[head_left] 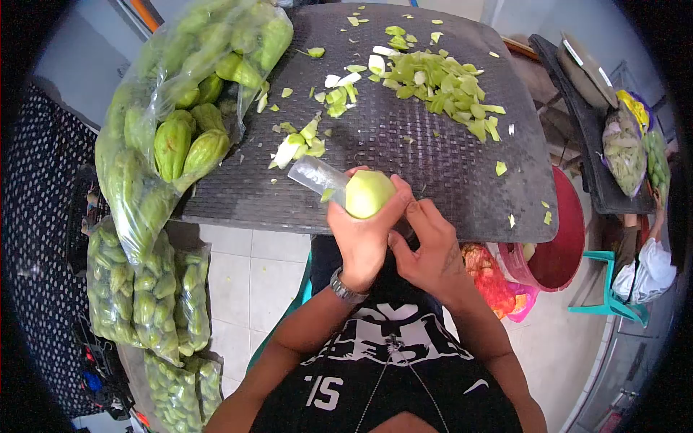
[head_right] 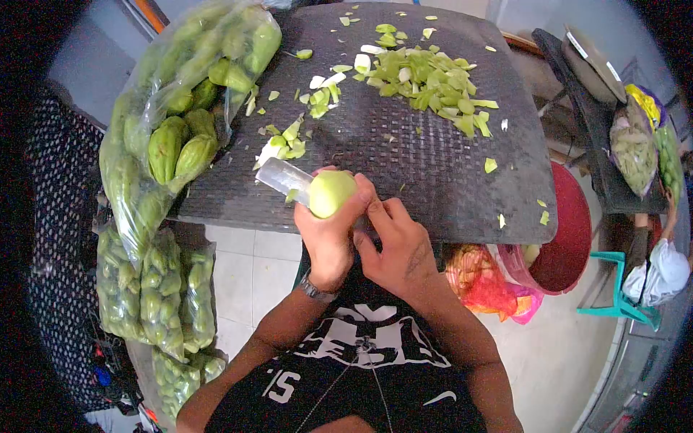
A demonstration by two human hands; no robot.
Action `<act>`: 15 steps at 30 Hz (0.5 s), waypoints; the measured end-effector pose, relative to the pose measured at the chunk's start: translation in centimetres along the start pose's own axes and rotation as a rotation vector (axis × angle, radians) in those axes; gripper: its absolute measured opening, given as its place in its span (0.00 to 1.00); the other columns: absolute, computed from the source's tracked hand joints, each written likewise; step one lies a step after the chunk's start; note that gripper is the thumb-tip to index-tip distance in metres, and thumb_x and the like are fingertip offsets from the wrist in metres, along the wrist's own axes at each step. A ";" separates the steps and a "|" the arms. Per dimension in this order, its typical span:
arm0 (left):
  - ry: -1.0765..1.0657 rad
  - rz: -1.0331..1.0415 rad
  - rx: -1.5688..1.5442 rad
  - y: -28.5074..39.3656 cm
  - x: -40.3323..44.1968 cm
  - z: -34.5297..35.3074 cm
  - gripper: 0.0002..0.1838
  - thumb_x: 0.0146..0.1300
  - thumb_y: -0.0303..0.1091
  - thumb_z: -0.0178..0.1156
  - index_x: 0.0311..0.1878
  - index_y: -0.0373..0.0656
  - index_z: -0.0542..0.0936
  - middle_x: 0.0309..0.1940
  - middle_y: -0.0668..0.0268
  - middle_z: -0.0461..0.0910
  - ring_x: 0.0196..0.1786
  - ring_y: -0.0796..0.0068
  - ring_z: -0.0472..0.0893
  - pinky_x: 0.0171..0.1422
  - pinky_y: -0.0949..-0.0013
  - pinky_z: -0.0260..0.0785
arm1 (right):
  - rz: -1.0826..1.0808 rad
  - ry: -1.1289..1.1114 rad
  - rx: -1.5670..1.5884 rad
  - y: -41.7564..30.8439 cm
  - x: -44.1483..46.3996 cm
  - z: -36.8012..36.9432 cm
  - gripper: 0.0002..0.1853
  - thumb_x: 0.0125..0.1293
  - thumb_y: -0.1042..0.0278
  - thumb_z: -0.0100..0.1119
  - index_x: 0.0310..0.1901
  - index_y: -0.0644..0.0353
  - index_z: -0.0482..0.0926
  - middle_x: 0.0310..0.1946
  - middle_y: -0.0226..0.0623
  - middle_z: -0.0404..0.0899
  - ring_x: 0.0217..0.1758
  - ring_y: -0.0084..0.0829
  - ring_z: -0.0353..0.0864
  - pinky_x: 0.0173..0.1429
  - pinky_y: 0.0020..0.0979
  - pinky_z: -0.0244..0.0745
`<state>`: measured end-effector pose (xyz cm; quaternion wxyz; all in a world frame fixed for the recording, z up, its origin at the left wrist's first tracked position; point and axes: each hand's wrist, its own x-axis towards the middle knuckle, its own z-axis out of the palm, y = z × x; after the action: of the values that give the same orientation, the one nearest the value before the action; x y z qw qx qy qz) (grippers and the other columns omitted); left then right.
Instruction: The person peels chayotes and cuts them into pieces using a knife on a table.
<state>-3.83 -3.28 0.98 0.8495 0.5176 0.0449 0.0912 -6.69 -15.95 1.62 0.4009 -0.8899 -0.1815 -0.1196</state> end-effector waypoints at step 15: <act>-0.039 -0.271 -0.213 -0.5 0.8 0.1 0.20 0.58 0.23 0.73 0.52 0.37 0.78 0.42 0.68 0.82 0.44 0.79 0.83 0.51 0.73 0.76 | 0.006 -0.007 -0.125 0.8 -0.1 -1.5 0.39 0.66 0.63 0.70 0.78 0.52 0.66 0.42 0.45 0.78 0.37 0.50 0.85 0.39 0.45 0.84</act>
<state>-2.97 -3.45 0.64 0.9049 0.4153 0.0881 -0.0300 -6.56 -17.59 2.01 0.3445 -0.9142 -0.1722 -0.1265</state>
